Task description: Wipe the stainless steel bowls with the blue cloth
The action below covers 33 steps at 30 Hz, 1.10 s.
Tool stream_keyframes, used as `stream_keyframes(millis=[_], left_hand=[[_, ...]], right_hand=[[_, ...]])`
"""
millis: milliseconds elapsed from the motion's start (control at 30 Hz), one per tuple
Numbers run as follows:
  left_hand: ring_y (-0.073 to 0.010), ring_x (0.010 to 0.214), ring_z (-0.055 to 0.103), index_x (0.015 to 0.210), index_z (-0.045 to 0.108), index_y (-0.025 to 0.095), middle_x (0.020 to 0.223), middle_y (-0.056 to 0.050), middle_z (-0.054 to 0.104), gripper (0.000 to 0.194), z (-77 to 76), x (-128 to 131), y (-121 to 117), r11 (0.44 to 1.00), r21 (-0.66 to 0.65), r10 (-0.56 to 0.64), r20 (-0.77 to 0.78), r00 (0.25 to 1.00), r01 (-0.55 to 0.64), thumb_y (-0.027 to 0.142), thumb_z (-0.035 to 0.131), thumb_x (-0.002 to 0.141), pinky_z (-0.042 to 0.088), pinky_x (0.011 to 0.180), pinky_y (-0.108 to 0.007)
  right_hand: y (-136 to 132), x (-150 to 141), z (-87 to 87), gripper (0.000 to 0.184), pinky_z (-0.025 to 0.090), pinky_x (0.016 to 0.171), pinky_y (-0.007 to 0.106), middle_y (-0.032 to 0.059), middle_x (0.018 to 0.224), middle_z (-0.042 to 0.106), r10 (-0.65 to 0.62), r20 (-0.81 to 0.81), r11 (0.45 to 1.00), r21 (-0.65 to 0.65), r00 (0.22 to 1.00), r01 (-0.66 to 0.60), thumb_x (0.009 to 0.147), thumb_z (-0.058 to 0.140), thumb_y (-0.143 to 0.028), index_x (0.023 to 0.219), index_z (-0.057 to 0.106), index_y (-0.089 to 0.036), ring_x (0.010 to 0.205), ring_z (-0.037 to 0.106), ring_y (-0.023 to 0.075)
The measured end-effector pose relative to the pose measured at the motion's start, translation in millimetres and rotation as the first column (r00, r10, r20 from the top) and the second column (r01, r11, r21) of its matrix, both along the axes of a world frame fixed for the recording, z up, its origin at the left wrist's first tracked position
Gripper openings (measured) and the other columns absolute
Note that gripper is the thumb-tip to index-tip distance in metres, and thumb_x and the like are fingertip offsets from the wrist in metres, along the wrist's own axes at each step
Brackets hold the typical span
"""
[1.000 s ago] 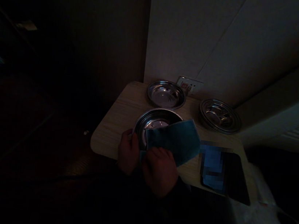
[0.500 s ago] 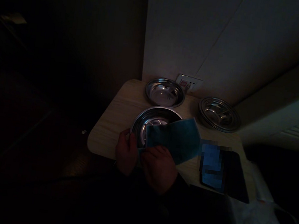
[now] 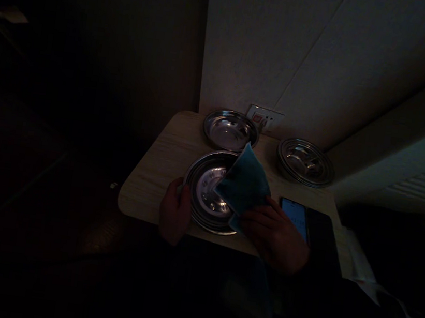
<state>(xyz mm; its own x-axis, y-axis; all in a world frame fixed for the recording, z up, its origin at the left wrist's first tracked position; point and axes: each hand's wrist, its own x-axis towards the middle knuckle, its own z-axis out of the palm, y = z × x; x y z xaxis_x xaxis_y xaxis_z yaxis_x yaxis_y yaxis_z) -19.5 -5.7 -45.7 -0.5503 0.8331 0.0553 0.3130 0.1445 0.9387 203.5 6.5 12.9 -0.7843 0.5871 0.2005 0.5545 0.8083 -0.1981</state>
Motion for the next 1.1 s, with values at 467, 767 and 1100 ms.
stream_keyframes(millis=[467,767,1100], left_hand=[[-0.0158,0.061,0.062,0.101,0.054,0.012,0.069,-0.005,0.065,0.033,6.9,9,-2,0.997,-0.001,0.083,-0.051,0.995,-0.083,0.036,0.042,0.082,0.046,0.052,-0.024],[-0.0160,0.063,0.062,0.099,0.056,0.012,0.072,-0.007,0.065,0.033,4.7,10,-1,0.996,-0.010,0.085,-0.029,0.996,-0.086,0.037,0.041,0.082,0.046,0.053,-0.025],[-0.0167,0.066,0.062,0.099,0.056,0.012,0.076,-0.008,0.066,0.033,3.2,12,1,0.997,0.002,0.077,-0.018,0.997,-0.077,0.037,0.042,0.082,0.046,0.056,-0.025]], right_hand=[[-19,-45,-0.3,0.015,0.027,0.096,0.038,0.0034,0.078,0.060,-0.125,0.078,0.974,-0.180,0.989,0.137,0.083,0.047,-0.019,0.078,0.060,-0.018,0.083,0.050,0.0162],[-12,-67,-4.1,0.016,0.035,0.077,0.029,0.0038,0.076,0.060,-0.150,0.116,0.962,-0.210,0.982,0.172,0.083,0.046,-0.016,0.072,0.058,-0.016,0.076,0.049,0.0154],[-14,-55,3.8,0.015,0.031,0.084,0.031,0.0027,0.076,0.059,-0.086,0.115,0.959,-0.261,0.990,0.113,0.083,0.047,-0.016,0.073,0.058,-0.017,0.077,0.050,0.0143]])
